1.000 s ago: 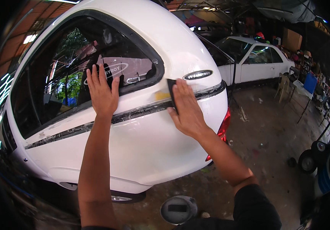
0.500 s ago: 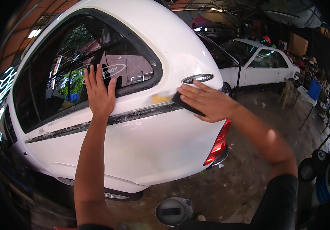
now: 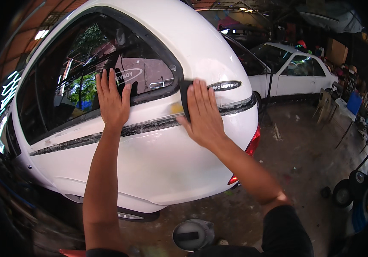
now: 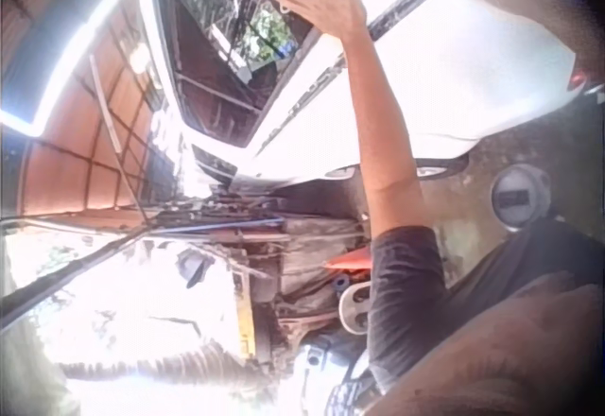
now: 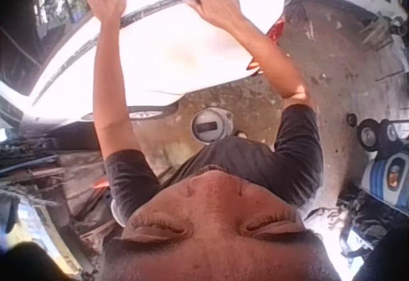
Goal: The person sands the rear quarter panel and window frame of a white pickup truck using a sanding block dipped in a bucket of water.
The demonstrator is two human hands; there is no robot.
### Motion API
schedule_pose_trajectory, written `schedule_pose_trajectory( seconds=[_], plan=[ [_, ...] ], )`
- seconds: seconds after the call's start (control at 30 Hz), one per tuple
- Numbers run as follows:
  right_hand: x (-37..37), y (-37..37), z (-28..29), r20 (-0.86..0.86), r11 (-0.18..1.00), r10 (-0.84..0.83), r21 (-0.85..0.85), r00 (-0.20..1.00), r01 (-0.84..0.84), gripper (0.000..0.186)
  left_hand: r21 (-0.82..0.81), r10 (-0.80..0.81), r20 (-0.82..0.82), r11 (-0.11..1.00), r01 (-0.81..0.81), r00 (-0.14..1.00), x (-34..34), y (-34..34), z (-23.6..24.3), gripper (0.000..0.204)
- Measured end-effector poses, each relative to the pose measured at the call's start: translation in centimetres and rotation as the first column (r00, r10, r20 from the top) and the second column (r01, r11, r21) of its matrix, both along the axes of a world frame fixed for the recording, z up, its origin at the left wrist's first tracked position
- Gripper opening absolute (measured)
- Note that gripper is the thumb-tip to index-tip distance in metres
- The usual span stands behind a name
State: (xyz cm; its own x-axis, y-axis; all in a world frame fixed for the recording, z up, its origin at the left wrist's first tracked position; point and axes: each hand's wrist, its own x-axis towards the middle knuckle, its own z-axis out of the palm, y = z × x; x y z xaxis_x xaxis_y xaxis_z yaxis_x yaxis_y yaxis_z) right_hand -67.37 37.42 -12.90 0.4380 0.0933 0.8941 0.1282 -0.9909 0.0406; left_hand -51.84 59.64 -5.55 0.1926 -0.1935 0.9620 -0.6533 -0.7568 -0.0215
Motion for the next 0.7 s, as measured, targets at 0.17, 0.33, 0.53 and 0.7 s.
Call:
schedule_pose_trajectory(
  seconds=[0.17,0.33,0.53,0.7],
  plan=[
    [1.9,3.8,-0.9,0.096,0.976,-0.1,0.205,0.99,0.078,0.081,0.004,-0.003,-0.008,1.0,0.003,1.0,0.0,-0.1,-0.1,0.061],
    [3.0,2.9,3.2,0.258,0.98,-0.117,0.188,0.959,0.069,0.077,0.013,0.001,-0.005,1.0,-0.001,1.0,-0.1,-0.1,0.1,0.061],
    [2.6,4.5,0.0,0.145,0.974,-0.116,0.209,0.983,0.085,0.08,0.007,-0.01,0.004,1.0,0.009,1.0,0.0,0.2,-0.2,0.062],
    [3.7,3.4,5.1,0.214,0.978,-0.115,0.194,0.97,0.073,0.08,0.009,-0.026,0.013,1.0,0.026,1.0,0.2,-0.2,0.0,0.062]
  ],
)
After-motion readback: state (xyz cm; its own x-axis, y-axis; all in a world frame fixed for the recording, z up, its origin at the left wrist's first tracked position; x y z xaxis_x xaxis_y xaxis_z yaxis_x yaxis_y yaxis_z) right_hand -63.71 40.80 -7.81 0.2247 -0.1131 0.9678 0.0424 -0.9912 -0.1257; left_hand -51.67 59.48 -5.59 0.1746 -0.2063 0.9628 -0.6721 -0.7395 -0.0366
